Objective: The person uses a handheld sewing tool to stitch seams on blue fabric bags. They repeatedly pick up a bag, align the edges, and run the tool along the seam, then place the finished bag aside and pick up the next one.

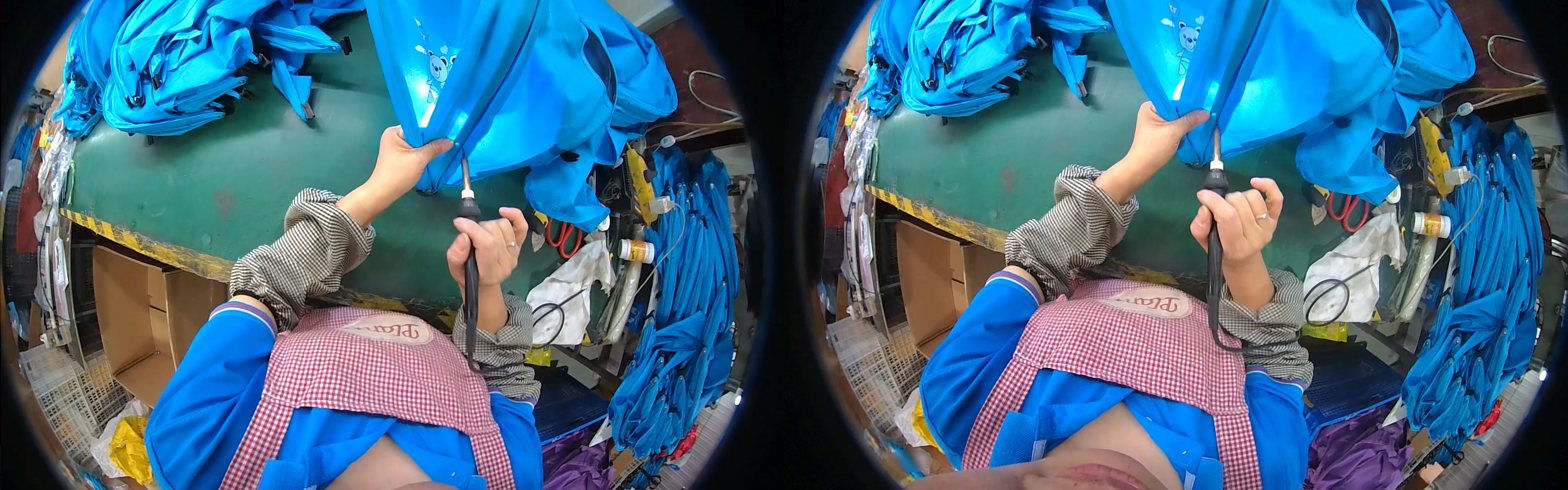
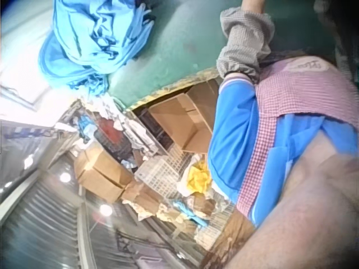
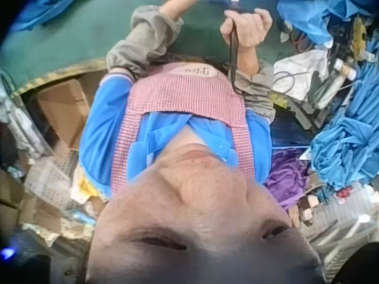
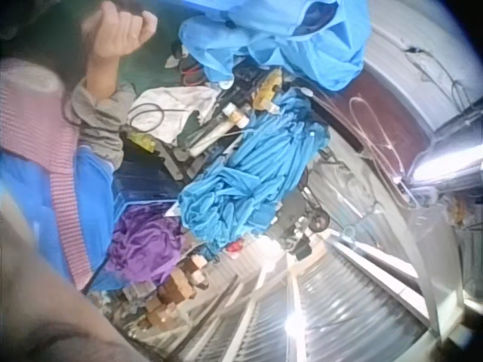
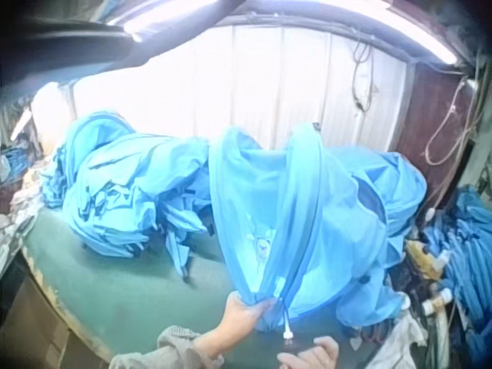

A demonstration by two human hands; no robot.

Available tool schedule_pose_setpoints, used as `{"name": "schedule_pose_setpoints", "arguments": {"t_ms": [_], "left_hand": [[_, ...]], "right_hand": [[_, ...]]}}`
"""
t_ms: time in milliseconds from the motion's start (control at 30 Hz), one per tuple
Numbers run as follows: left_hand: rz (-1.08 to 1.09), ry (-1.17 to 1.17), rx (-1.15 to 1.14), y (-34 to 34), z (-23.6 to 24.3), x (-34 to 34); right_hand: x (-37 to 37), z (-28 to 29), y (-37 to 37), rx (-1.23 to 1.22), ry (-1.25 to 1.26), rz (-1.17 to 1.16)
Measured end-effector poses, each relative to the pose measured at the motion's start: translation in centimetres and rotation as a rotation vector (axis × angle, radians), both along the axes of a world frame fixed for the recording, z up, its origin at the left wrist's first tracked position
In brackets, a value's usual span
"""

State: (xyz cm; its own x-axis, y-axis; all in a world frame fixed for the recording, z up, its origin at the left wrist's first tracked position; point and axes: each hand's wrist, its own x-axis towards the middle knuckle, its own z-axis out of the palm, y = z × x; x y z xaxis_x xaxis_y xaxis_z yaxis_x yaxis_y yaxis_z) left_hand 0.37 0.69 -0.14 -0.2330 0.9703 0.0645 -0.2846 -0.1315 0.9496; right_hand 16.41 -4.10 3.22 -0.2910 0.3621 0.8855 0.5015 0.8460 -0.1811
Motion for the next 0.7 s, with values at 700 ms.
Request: {"name": "schedule_pose_setpoints", "arguments": {"t_ms": [700], "left_hand": [[0.050, 0.054, 0.271, -0.8, 2.9, -3.1]], "right_hand": [[-3.9, 1.4, 10.1, 0.045, 0.153, -0.027]]}}
